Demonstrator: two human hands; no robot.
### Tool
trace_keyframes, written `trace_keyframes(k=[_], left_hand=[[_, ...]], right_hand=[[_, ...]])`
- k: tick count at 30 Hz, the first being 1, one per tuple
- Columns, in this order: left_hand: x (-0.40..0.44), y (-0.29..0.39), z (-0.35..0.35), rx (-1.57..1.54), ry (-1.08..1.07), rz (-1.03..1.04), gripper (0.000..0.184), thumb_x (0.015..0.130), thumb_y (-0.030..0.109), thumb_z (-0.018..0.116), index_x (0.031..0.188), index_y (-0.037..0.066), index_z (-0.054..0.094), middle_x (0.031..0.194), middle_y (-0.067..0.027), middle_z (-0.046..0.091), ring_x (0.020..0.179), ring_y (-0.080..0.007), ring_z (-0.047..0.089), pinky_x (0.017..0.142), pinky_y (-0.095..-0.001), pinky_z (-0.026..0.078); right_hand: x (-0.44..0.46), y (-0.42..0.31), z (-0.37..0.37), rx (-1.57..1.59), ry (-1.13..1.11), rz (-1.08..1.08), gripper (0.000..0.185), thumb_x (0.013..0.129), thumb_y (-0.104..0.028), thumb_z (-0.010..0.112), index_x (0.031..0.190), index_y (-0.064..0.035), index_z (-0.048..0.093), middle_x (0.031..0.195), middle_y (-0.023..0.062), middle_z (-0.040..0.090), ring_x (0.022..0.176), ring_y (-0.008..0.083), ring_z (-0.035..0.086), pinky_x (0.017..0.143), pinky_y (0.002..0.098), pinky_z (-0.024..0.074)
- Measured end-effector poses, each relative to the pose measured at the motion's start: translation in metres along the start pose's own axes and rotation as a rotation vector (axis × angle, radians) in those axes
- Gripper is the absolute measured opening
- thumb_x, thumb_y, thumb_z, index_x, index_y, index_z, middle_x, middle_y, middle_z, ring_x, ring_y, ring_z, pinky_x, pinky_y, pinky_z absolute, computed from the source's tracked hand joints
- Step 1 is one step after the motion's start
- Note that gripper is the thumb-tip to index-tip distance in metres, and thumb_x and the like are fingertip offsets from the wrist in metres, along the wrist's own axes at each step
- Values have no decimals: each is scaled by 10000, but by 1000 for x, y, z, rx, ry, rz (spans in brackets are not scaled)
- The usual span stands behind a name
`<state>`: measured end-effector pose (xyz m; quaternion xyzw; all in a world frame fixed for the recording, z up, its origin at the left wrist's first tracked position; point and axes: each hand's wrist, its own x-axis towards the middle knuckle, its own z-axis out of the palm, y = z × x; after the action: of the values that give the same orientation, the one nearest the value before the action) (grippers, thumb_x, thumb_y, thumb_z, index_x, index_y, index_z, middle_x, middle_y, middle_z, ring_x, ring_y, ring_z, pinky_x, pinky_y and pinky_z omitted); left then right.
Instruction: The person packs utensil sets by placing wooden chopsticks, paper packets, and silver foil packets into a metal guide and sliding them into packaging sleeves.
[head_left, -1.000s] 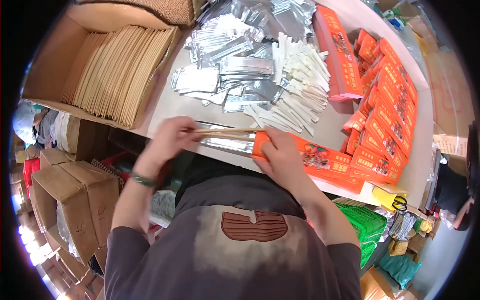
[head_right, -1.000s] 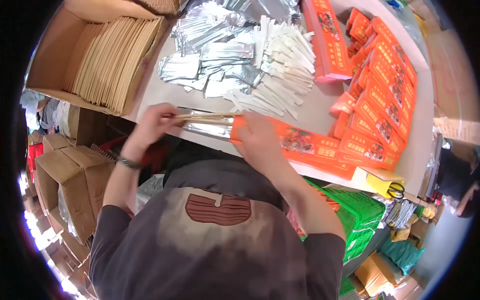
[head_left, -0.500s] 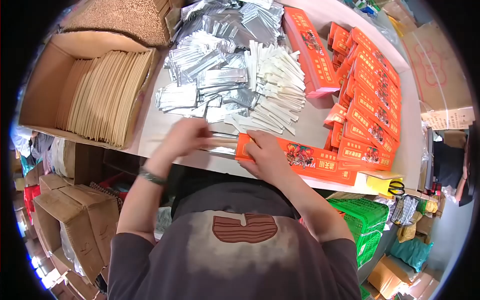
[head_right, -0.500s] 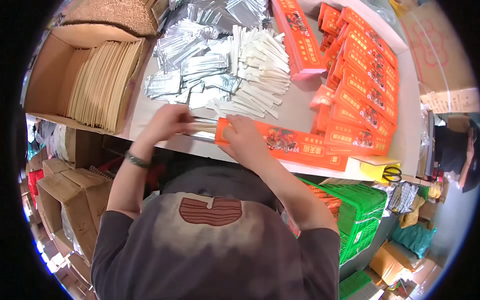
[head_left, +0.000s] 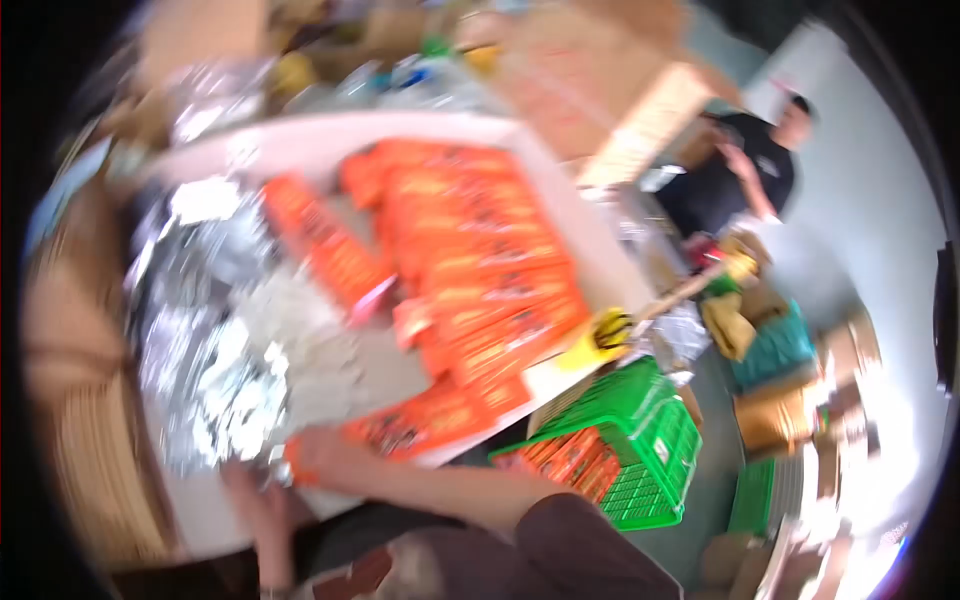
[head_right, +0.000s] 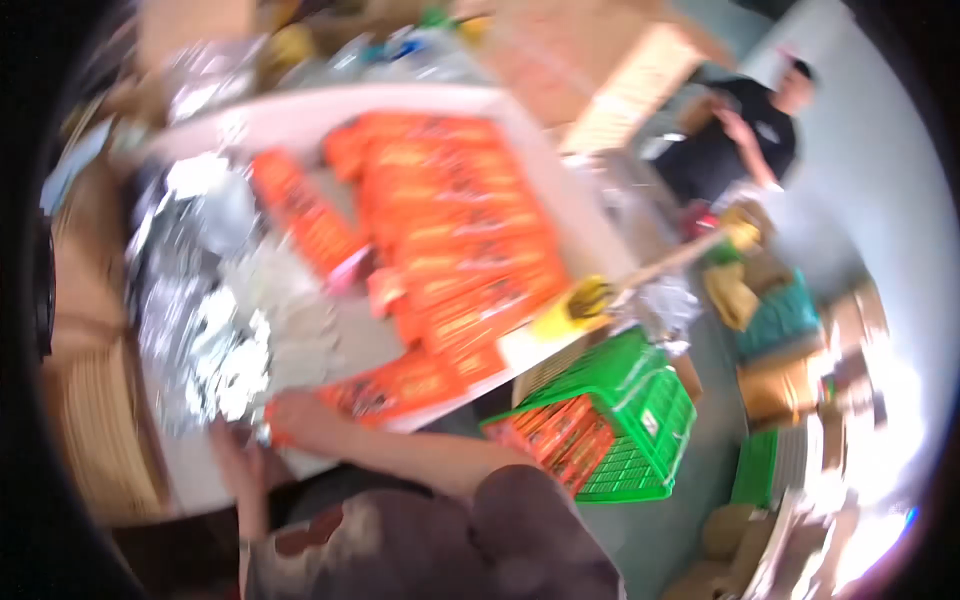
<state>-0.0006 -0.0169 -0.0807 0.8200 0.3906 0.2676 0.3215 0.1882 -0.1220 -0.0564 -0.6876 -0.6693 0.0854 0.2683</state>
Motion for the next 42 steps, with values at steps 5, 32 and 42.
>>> trace_keyframes(k=[5,32,42], left_hand=[[0,0,13,77,-114,205,557,897,26,607,1427,-59,460,1279,-271,596,1219,-438,577,1055,-447,448],[36,28,-47,16,-279,97,321,736,101,758,987,27,573,810,-108,576,757,-236,592,685,-370,475],[20,120,0,-386,-788,350,456,909,209,672,1308,5,586,848,-169,701,752,-353,677,709,-450,558]], right_hand=[[-1,-9,-7,23,62,11,339,705,-170,747,978,4,646,1113,209,622,1071,372,593,939,465,486],[-11,103,-190,-275,165,-100,372,797,-373,750,942,-35,705,1018,133,685,1012,350,671,809,474,554],[-28,41,-87,-18,-258,-126,455,750,-348,772,1062,-27,691,1328,217,569,1238,368,549,951,475,484]])
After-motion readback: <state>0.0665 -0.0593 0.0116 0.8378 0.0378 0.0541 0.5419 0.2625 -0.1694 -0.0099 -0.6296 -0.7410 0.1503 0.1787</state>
